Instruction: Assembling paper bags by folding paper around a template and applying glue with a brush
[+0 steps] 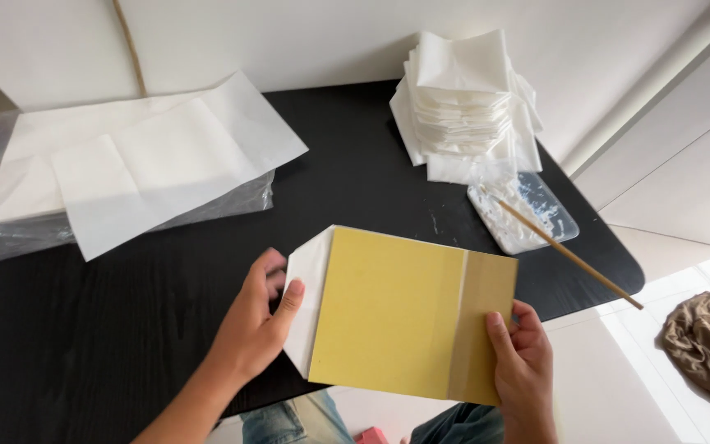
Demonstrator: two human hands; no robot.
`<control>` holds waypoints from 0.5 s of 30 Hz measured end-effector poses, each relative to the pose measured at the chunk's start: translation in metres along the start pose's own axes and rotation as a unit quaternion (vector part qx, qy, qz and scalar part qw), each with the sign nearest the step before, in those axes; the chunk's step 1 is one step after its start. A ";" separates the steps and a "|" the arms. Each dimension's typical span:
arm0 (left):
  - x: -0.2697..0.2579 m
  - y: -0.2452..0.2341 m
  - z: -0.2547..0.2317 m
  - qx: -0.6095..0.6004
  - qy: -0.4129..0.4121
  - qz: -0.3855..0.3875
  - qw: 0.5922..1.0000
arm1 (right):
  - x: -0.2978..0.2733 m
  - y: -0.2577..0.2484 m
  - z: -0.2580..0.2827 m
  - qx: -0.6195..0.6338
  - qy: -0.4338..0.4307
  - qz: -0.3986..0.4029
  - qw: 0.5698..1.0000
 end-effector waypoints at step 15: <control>0.064 -0.009 -0.007 -0.118 0.088 0.088 0.985 | 0.063 0.035 0.050 -0.006 0.016 -0.002 1.000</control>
Point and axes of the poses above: each hand's wrist, its own x-axis towards the middle knuckle, its own y-axis out of the palm, z = x × y, the point moved 10 cm from there along x, towards the middle knuckle, and after that the axes turned 2 degrees about z, right-handed, at the moved point
